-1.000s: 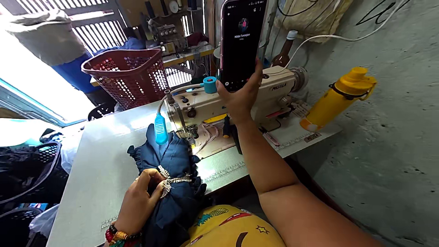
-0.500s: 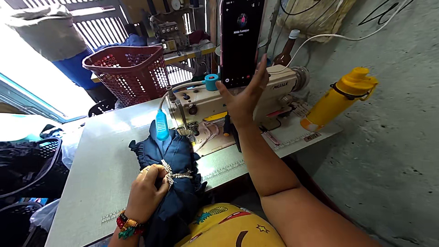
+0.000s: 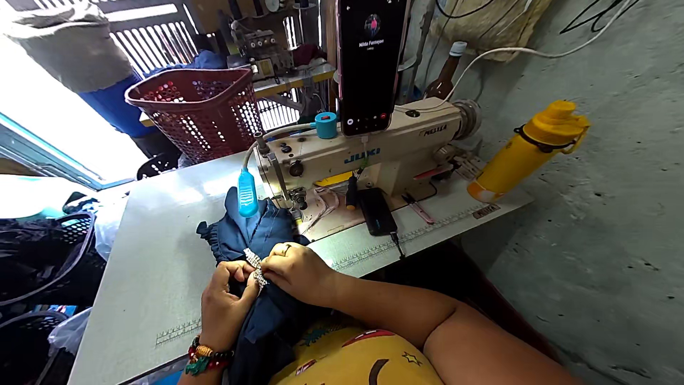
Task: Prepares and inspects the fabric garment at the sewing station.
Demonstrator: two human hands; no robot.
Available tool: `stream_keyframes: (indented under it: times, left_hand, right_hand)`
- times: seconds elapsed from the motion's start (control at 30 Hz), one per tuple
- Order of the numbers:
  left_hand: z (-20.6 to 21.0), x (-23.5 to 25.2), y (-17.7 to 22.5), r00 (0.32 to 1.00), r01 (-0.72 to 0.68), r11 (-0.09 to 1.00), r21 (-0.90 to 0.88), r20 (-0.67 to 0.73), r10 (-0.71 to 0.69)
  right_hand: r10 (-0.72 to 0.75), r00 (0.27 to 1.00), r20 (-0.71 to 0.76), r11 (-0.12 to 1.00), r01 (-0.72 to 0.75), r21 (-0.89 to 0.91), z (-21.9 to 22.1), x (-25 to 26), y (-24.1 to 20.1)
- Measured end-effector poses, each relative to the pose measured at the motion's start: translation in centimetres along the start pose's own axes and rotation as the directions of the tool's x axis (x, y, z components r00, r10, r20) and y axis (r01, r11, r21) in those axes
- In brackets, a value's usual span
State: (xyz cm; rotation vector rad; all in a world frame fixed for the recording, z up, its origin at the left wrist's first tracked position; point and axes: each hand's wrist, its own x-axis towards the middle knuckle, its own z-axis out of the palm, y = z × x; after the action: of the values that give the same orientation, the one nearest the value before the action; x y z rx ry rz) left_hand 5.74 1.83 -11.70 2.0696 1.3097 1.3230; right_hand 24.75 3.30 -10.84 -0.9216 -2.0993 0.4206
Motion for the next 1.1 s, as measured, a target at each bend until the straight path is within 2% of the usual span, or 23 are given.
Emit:
stream_keyframes:
  times: [0.07,0.2,0.3,0.37,0.47,0.67,0.87,0.97,1.1]
  left_hand:
    - [0.0,0.1,0.0,1.0,-0.025,0.998,0.064,0.006,0.024]
    - [-0.5,0.7,-0.1,0.993,-0.105,0.982,0.158,0.063,0.096]
    - [-0.8,1.0,0.0,0.99,-0.127,0.979,0.16,0.08,0.115]
    - [-0.9,0.8,0.1,0.993,-0.093,0.985,0.144,0.08,0.082]
    - [-1.2,0.8,0.0,0.997,-0.025,0.995,0.101,0.078,0.017]
    - [-0.6,0.7,0.0,0.992,0.098,0.993,0.06,0.071,-0.102]
    - [0.0,-0.1,-0.1,0.993,0.113,0.992,-0.057,0.02,-0.112]
    - [-0.8,0.2,-0.2,0.995,0.074,0.994,-0.076,0.069,-0.069]
    - [-2.5,0.4,0.0,0.974,-0.108,0.992,0.06,0.209,0.093]
  right_hand:
    - [-0.027,0.999,0.039,0.994,0.031,-0.102,-0.3,0.4,-0.4]
    - [-0.049,0.996,-0.072,0.986,0.037,-0.163,0.5,0.4,-0.9]
    - [0.049,0.988,-0.145,0.996,-0.059,-0.064,1.0,0.4,-0.8]
    - [0.103,0.983,-0.15,0.995,-0.101,0.022,1.5,0.2,-0.4]
    - [0.073,0.985,-0.156,0.991,-0.054,0.121,2.2,0.3,0.4]
    - [-0.025,0.981,-0.19,0.981,0.06,0.184,2.7,0.4,1.4]
    - [0.062,0.974,-0.218,0.93,0.023,0.368,3.1,-0.4,2.0]
    - [0.032,0.982,-0.186,0.924,0.042,0.38,2.8,0.1,2.4]
    - [-0.01,0.99,-0.137,0.935,0.058,0.35,2.4,-0.1,2.1]
